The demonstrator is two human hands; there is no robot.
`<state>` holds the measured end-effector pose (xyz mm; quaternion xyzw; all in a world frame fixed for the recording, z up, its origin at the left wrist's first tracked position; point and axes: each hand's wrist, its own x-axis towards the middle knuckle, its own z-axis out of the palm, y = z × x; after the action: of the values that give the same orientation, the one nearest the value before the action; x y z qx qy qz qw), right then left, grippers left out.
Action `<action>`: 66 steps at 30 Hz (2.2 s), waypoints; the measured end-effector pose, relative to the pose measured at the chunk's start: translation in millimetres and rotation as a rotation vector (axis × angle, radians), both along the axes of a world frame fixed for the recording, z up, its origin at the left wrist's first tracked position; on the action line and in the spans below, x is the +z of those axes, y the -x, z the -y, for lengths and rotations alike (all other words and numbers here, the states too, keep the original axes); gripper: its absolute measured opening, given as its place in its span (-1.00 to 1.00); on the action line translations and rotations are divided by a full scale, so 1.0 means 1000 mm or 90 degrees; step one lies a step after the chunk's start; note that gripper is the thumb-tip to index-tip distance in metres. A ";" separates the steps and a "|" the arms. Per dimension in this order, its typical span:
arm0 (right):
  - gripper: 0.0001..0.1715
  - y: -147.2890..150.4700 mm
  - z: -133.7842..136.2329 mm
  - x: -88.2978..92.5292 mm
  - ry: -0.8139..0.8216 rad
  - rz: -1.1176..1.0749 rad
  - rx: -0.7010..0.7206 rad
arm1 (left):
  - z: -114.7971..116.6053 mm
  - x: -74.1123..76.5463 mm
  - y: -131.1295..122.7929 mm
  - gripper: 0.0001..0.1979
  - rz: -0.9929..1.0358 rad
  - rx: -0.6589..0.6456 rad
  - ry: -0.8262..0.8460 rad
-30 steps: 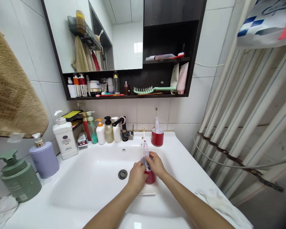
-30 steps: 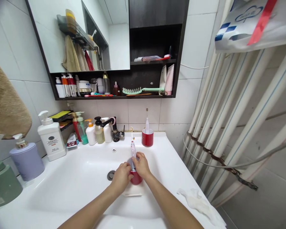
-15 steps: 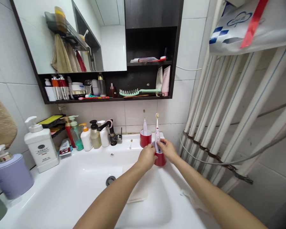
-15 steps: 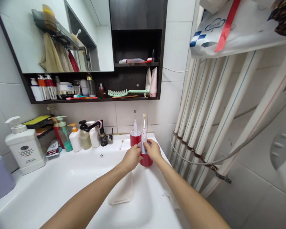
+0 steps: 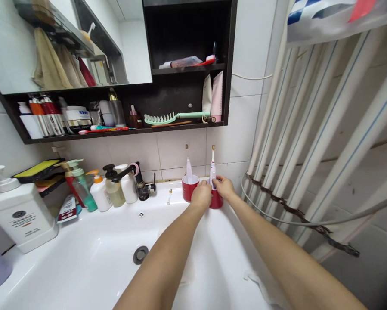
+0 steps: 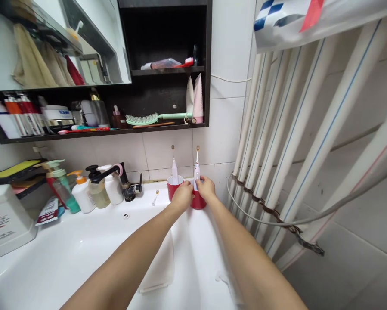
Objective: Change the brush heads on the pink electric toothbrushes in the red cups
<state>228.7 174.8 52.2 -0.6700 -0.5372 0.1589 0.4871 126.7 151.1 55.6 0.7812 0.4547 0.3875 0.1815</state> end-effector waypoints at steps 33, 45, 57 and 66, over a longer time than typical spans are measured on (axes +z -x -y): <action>-0.88 0.140 0.108 -0.051 -0.038 -0.080 0.270 | 0.136 -0.054 0.125 -0.74 -0.191 0.149 0.065; -0.65 0.126 0.135 0.028 -0.176 -0.196 0.287 | 0.133 -0.062 0.148 -0.77 0.151 0.124 0.003; -0.73 0.155 0.181 -0.032 0.192 -0.252 0.552 | 0.115 -0.039 0.171 -0.73 0.876 -0.020 0.322; -0.81 0.159 0.180 -0.042 0.242 -0.167 0.543 | 0.109 -0.041 0.177 -0.81 0.906 0.066 0.354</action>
<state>69.9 -4.9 10.0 -0.4415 -0.6595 0.5230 0.3108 -50.0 41.7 15.0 0.2468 0.3450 0.6765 0.6020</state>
